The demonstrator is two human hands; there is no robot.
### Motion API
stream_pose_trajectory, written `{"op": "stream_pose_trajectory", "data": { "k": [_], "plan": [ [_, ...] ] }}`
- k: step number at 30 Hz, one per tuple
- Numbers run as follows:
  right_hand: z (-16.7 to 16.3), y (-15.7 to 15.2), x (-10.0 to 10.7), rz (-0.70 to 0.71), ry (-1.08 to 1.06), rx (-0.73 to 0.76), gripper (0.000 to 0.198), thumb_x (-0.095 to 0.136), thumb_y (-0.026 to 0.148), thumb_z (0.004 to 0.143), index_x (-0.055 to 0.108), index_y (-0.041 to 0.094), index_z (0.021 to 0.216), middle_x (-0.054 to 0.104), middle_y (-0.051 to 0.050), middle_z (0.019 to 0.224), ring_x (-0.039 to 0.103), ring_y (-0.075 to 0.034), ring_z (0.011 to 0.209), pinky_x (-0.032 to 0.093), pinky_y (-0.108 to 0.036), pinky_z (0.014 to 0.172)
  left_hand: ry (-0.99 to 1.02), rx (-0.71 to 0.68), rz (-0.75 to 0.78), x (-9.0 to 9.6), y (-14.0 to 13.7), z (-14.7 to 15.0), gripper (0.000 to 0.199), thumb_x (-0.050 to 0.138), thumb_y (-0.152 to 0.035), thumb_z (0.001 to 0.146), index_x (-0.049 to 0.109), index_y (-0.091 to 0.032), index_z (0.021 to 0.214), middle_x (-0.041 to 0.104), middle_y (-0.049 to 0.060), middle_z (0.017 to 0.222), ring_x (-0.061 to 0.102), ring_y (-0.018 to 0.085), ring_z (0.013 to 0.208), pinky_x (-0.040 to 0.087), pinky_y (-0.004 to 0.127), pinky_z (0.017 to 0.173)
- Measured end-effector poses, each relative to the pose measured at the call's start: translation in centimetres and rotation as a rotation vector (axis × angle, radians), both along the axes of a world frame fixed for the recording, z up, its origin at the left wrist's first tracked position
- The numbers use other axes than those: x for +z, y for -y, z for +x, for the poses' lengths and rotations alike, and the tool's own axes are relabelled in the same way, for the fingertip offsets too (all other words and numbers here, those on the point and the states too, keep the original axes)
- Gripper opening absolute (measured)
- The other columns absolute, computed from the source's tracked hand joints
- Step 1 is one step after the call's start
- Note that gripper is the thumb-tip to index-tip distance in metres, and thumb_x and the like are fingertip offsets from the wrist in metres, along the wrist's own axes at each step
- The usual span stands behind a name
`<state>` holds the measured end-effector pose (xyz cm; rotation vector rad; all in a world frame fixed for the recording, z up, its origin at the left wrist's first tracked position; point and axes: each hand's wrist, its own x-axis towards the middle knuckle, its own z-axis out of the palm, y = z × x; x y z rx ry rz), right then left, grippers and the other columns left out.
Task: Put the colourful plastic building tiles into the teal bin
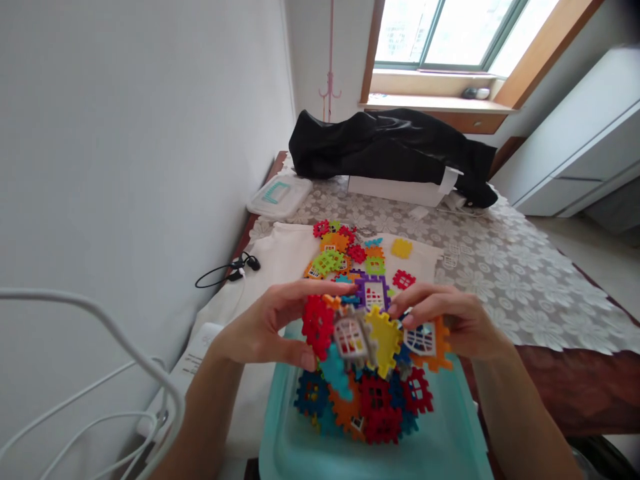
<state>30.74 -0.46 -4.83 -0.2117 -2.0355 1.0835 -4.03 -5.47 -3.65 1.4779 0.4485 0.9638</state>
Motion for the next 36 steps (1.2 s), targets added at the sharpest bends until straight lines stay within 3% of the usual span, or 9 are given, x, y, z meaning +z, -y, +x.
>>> {"op": "stream_pose_trajectory", "data": {
  "k": [6,9,12,16,20,23,26,29,36],
  "plan": [
    [0.4,-1.0,-1.7,-0.132,-0.059,0.097,0.053,0.081,0.059,0.102,0.079,0.028,0.145,0.086,-0.011,0.127,0.082,-0.029,0.120,0.058,-0.049,0.123,-0.055,-0.077,0.118,0.9,-0.7,-0.5,0.041,0.089,-0.041,0.095,0.088,-0.025,0.133,0.081,0.019,0.143,0.077,0.043,0.137,0.062,0.057,0.119],
    [0.2,-2.3,-4.2,-0.297,-0.141,-0.172,0.036,0.068,0.058,0.111,0.084,0.030,0.128,0.086,-0.005,0.103,0.083,-0.024,0.095,0.065,-0.046,0.107,0.065,0.075,0.099,-0.1,-1.2,0.0,0.027,0.078,-0.044,0.102,0.094,-0.023,0.110,0.089,0.017,0.118,0.088,0.034,0.107,0.072,0.040,0.087],
    [-0.2,-3.8,-6.2,-0.283,0.038,-0.559,0.033,0.070,0.057,0.109,0.081,0.029,0.121,0.084,-0.007,0.113,0.080,-0.026,0.108,0.064,-0.046,0.105,0.088,0.369,-0.008,-1.8,-2.3,0.5,0.035,0.075,-0.050,0.104,0.091,-0.020,0.094,0.090,0.014,0.097,0.085,0.025,0.081,0.064,0.028,0.061],
    [0.1,-4.6,-7.1,-0.073,0.576,-0.771,0.063,0.070,0.073,0.101,0.073,0.024,0.141,0.070,-0.017,0.151,0.065,-0.039,0.143,0.052,-0.062,0.126,-0.362,0.720,-0.004,-4.0,-4.1,0.4,0.043,0.077,-0.059,0.101,0.088,-0.019,0.110,0.089,0.013,0.116,0.085,0.029,0.105,0.070,0.038,0.086],
    [0.4,-3.8,-7.4,-0.051,0.986,-0.702,0.101,0.073,0.074,0.096,0.043,0.023,0.177,0.041,-0.019,0.182,0.041,-0.045,0.168,0.041,-0.067,0.136,-0.779,0.516,0.186,-5.8,-5.0,-0.1,0.065,0.088,-0.060,0.091,0.079,-0.023,0.144,0.063,0.016,0.169,0.060,0.039,0.158,0.048,0.055,0.134],
    [-0.2,-3.4,-7.6,-0.035,1.146,-0.586,0.104,0.079,0.065,0.093,0.039,0.027,0.180,0.032,-0.017,0.188,0.038,-0.047,0.169,0.045,-0.069,0.133,-1.017,0.415,0.234,-7.0,-5.2,0.1,0.094,0.094,-0.052,0.086,0.059,-0.023,0.168,0.026,0.019,0.190,0.023,0.044,0.178,0.027,0.062,0.144],
    [-1.2,-3.3,-7.7,0.014,1.145,-0.550,0.094,0.083,0.053,0.090,0.050,0.027,0.175,0.040,-0.018,0.184,0.046,-0.048,0.164,0.049,-0.069,0.129,-1.180,0.329,0.227,-8.0,-5.2,0.4,0.113,0.096,-0.050,0.084,0.041,-0.024,0.180,0.009,0.021,0.193,0.010,0.047,0.179,0.020,0.068,0.144],
    [-2.1,-3.1,-8.0,0.029,0.963,-0.523,0.076,0.080,0.049,0.096,0.062,0.025,0.165,0.051,-0.017,0.177,0.055,-0.043,0.157,0.051,-0.063,0.129,-1.205,0.266,0.282,-8.7,-5.2,0.6,0.119,0.097,-0.058,0.082,0.037,-0.027,0.181,0.012,0.022,0.193,0.014,0.047,0.179,0.018,0.071,0.143],
    [-4.3,-3.5,-10.8,0.028,0.635,-0.548,0.034,0.060,0.043,0.112,0.077,0.021,0.133,0.074,-0.016,0.145,0.069,-0.032,0.138,0.055,-0.053,0.124,-1.059,0.440,0.380,-9.9,-5.9,1.2,0.070,0.083,-0.033,0.097,0.064,-0.024,0.163,0.045,0.018,0.183,0.051,0.038,0.165,0.045,0.057,0.137]
  ]
}}
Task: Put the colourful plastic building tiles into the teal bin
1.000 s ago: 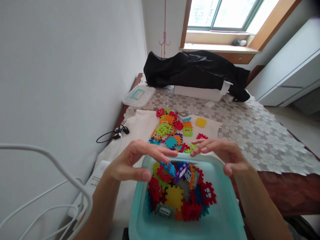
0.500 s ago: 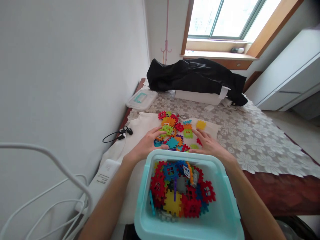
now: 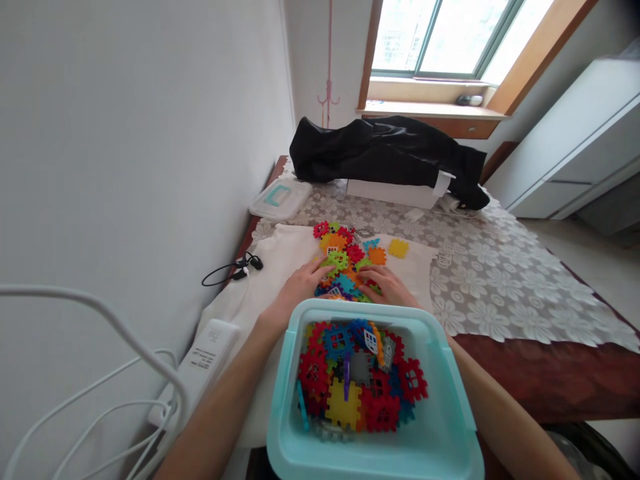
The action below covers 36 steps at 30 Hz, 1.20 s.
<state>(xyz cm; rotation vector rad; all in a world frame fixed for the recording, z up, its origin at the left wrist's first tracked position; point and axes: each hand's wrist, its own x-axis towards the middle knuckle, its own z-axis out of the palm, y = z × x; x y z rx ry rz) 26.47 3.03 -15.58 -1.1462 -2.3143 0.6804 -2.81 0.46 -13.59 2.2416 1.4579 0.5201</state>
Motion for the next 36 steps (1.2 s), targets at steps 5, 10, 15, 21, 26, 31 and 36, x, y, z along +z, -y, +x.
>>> {"op": "stream_pose_trajectory", "data": {
  "k": [5,10,15,21,26,31,36],
  "plan": [
    [0.9,0.1,1.5,-0.010,0.089,-0.116,0.045,0.065,0.054,0.109,0.070,0.023,0.141,0.068,-0.016,0.150,0.068,-0.034,0.139,0.055,-0.053,0.121,0.007,0.127,0.056,1.7,0.4,-0.1,0.050,0.070,-0.036,0.107,0.070,-0.021,0.155,0.053,0.017,0.177,0.055,0.035,0.162,0.043,0.055,0.137],
    [3.0,0.9,4.1,-0.169,0.453,-0.276,0.084,0.073,0.073,0.097,0.060,0.015,0.156,0.064,-0.024,0.150,0.065,-0.047,0.136,0.055,-0.060,0.112,-0.225,0.209,-0.107,2.7,1.3,-0.3,0.086,0.079,-0.047,0.100,0.048,-0.018,0.175,0.038,0.026,0.184,0.041,0.047,0.169,0.039,0.066,0.135],
    [2.1,1.5,4.5,-0.264,0.479,-0.181,0.069,0.075,0.057,0.097,0.062,0.016,0.151,0.065,-0.022,0.146,0.071,-0.041,0.126,0.056,-0.047,0.102,-0.338,0.179,-0.166,2.8,1.6,0.6,0.085,0.071,-0.034,0.102,0.039,-0.017,0.179,0.037,0.027,0.184,0.044,0.051,0.164,0.043,0.069,0.128],
    [1.3,1.9,4.6,-0.295,0.245,-0.151,0.040,0.080,0.042,0.086,0.065,0.021,0.118,0.074,-0.012,0.121,0.070,-0.029,0.107,0.053,-0.039,0.092,-0.115,0.159,-0.068,2.6,0.8,0.2,0.070,0.072,-0.036,0.098,0.060,-0.012,0.163,0.069,0.022,0.159,0.062,0.043,0.144,0.047,0.057,0.128],
    [1.7,1.4,3.8,-0.371,0.089,-0.167,0.045,0.080,0.050,0.082,0.058,0.025,0.112,0.073,-0.004,0.100,0.065,-0.025,0.092,0.051,-0.035,0.079,0.094,0.194,-0.136,1.5,0.4,-0.6,0.074,0.083,-0.047,0.086,0.067,-0.015,0.151,0.076,0.020,0.140,0.070,0.041,0.132,0.053,0.058,0.121],
    [2.2,0.4,3.0,-0.478,-0.004,-0.051,0.062,0.083,0.051,0.080,0.066,0.024,0.134,0.078,-0.006,0.110,0.071,-0.027,0.098,0.055,-0.037,0.085,0.259,0.178,-0.151,0.4,0.3,-1.2,0.085,0.083,-0.054,0.081,0.062,-0.016,0.154,0.067,0.021,0.151,0.068,0.040,0.136,0.055,0.059,0.120],
    [2.8,0.0,3.2,-0.541,-0.060,-0.024,0.054,0.084,0.048,0.083,0.074,0.020,0.128,0.079,-0.006,0.108,0.073,-0.026,0.096,0.057,-0.036,0.081,0.260,0.195,-0.161,-0.8,0.1,-1.6,0.088,0.088,-0.048,0.076,0.061,-0.018,0.154,0.065,0.021,0.156,0.065,0.043,0.142,0.056,0.060,0.121]
  ]
}}
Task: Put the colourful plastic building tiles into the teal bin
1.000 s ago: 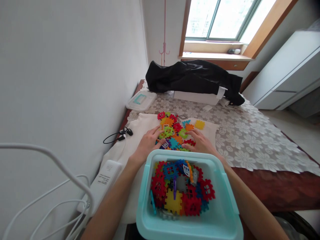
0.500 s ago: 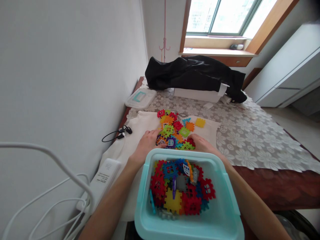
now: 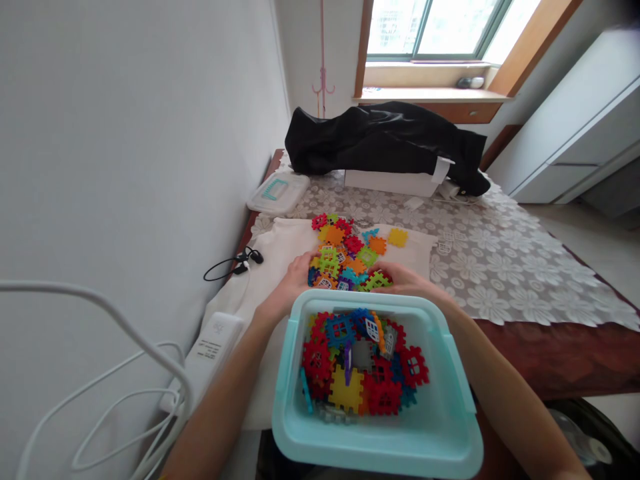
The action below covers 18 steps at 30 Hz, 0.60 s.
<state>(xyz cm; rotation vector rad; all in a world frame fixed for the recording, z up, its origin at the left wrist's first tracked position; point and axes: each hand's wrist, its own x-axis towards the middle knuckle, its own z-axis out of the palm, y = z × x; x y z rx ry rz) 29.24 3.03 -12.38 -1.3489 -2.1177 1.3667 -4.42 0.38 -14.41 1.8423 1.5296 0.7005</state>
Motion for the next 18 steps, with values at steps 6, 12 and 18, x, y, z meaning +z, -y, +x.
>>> {"op": "stream_pose_trajectory", "data": {
  "k": [6,12,18],
  "plan": [
    [1.8,-1.1,1.2,0.006,-0.185,-0.079,0.053,0.091,0.053,0.081,0.078,0.019,0.118,0.081,-0.009,0.114,0.075,-0.027,0.103,0.061,-0.037,0.087,-0.039,0.031,-0.013,-0.4,-0.1,-0.2,0.086,0.090,-0.048,0.076,0.061,-0.020,0.151,0.066,0.020,0.152,0.066,0.041,0.139,0.057,0.059,0.118],
    [3.6,-2.7,1.7,-0.029,-0.522,-0.418,0.067,0.104,0.055,0.068,0.072,0.022,0.117,0.080,-0.004,0.103,0.071,-0.017,0.079,0.058,-0.027,0.065,-0.142,0.066,-0.018,1.3,0.8,0.2,0.081,0.085,-0.054,0.085,0.057,-0.018,0.151,0.066,0.022,0.149,0.070,0.040,0.133,0.061,0.053,0.112],
    [2.8,-0.1,3.3,0.016,-0.902,-0.328,0.062,0.106,0.052,0.072,0.072,0.032,0.120,0.075,0.002,0.098,0.071,-0.016,0.077,0.062,-0.026,0.066,-0.339,0.094,-0.101,4.0,2.4,1.3,0.064,0.082,-0.046,0.092,0.060,-0.018,0.145,0.074,0.024,0.139,0.076,0.040,0.126,0.061,0.048,0.104]
  ]
}}
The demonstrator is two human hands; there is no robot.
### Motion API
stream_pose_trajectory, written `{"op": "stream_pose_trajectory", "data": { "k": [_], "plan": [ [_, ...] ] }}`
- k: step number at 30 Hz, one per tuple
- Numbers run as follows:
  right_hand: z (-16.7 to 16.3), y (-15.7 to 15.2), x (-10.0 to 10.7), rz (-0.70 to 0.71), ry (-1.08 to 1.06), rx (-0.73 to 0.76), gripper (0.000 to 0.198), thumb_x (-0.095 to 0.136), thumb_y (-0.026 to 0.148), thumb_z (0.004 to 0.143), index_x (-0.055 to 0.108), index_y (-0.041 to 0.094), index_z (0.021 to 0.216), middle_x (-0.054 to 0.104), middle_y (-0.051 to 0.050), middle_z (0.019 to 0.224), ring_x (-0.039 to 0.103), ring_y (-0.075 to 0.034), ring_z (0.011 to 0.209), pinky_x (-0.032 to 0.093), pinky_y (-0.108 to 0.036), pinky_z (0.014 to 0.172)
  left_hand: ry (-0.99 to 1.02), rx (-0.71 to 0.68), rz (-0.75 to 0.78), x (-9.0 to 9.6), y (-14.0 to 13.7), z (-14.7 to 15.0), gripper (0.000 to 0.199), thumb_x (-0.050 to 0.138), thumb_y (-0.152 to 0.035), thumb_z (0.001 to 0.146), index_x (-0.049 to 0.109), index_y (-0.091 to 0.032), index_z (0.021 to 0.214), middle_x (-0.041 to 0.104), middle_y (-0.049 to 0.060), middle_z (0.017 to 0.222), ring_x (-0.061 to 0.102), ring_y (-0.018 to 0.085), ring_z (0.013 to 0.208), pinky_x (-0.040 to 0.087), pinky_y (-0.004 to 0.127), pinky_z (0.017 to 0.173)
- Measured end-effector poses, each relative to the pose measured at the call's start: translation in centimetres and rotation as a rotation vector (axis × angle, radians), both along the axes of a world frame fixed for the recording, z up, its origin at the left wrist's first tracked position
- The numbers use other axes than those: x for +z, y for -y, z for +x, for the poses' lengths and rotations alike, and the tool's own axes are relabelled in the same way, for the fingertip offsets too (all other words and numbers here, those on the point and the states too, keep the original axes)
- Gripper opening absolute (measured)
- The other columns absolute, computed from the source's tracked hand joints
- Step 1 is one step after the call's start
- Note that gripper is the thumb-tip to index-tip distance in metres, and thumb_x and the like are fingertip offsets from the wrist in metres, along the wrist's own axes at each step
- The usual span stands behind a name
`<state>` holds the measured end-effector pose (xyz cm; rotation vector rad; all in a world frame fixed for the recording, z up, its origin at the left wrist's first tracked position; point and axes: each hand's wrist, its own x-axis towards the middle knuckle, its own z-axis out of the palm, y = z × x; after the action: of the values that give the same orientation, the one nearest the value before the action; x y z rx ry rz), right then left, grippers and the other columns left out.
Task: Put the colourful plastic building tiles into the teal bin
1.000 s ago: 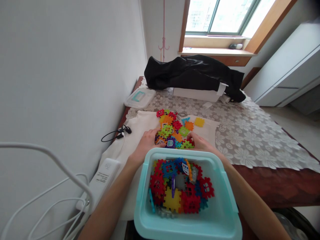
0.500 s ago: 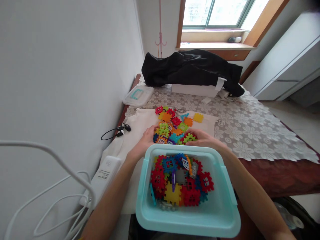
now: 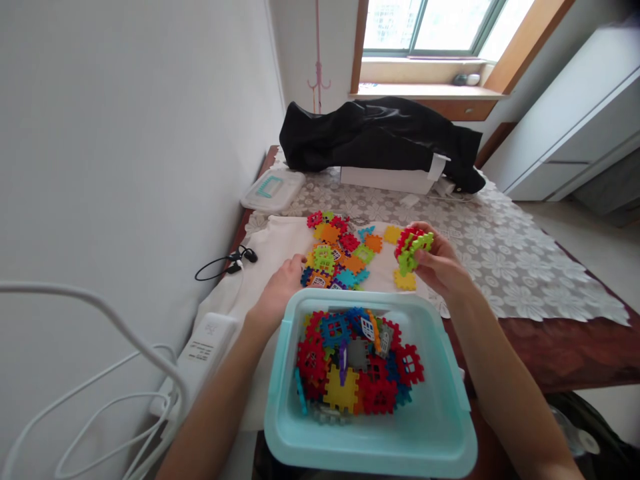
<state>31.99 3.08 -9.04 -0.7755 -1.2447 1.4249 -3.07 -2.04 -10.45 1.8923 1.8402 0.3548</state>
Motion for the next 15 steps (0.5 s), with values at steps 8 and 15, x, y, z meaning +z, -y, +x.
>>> {"op": "stream_pose_trajectory", "data": {
  "k": [8,15],
  "plan": [
    [0.1,2.8,2.9,0.406,0.187,0.641,0.055,0.087,0.055,0.099,0.075,0.027,0.145,0.084,-0.011,0.123,0.078,-0.029,0.124,0.066,-0.044,0.108,0.015,-0.025,-0.046,1.6,0.4,0.3,0.067,0.075,-0.050,0.097,0.063,-0.021,0.156,0.079,0.020,0.145,0.077,0.041,0.129,0.061,0.048,0.101],
    [0.5,1.3,2.6,0.411,0.338,0.543,0.056,0.060,0.069,0.112,0.078,0.027,0.144,0.081,-0.011,0.138,0.075,-0.028,0.133,0.057,-0.040,0.117,0.136,-0.240,-0.164,2.9,0.9,-3.4,0.100,0.086,-0.062,0.081,0.058,-0.019,0.167,0.066,0.018,0.165,0.064,0.045,0.149,0.052,0.054,0.126]
  ]
}}
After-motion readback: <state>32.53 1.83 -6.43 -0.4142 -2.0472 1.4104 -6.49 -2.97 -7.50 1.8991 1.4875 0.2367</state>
